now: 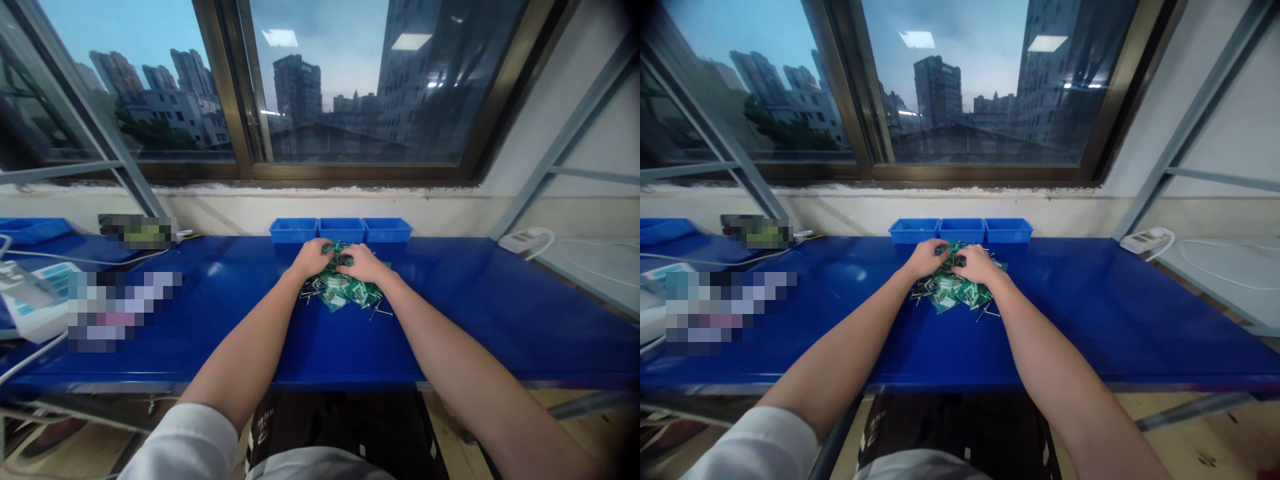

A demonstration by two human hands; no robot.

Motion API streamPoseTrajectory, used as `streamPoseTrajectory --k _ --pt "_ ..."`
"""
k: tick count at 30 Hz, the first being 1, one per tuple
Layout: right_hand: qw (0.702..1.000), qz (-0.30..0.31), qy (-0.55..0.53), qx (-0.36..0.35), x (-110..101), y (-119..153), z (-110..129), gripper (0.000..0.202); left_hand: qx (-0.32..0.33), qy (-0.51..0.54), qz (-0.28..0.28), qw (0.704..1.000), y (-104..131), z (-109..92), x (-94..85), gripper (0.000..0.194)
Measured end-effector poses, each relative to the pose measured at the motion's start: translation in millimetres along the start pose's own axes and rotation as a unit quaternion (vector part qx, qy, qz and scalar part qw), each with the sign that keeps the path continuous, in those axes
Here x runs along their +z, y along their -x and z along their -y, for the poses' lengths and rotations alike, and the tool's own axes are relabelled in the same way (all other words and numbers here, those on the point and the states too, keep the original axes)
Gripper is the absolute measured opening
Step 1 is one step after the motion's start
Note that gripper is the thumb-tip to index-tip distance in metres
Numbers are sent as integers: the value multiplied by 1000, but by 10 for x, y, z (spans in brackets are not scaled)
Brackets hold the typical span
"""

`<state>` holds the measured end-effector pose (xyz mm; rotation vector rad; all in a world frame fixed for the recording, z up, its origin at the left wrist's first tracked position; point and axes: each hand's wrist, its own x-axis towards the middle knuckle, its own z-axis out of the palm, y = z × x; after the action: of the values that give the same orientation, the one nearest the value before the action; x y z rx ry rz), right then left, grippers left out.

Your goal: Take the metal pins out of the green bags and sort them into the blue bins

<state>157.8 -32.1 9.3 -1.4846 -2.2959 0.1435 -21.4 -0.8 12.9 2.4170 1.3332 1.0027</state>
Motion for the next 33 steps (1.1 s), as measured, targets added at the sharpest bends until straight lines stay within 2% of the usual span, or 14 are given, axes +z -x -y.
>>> streamPoseTrajectory --k 6,10,13,17,20,24,28,33 --pt "999 38 22 20 20 6 14 43 56 -52 67 995 37 -35 37 31" --pt "999 13 22 23 6 3 32 40 77 -58 79 992 47 -69 42 29" --pt "999 -13 -2 38 -19 2 31 36 69 -56 75 993 42 -74 52 29" --pt "993 -40 -81 70 -40 3 16 43 62 -56 77 994 31 -61 73 30" --pt "990 -56 -87 97 -38 7 26 45 68 -50 80 993 30 -63 80 31" --pt "996 -21 -15 85 -9 4 46 30 41 -50 95 993 44 -87 70 33" --pt "995 11 36 89 28 -13 40 35 14 -79 117 990 60 -92 60 40" --pt "993 28 48 107 48 -24 36 36 31 -68 113 991 57 -60 70 46"
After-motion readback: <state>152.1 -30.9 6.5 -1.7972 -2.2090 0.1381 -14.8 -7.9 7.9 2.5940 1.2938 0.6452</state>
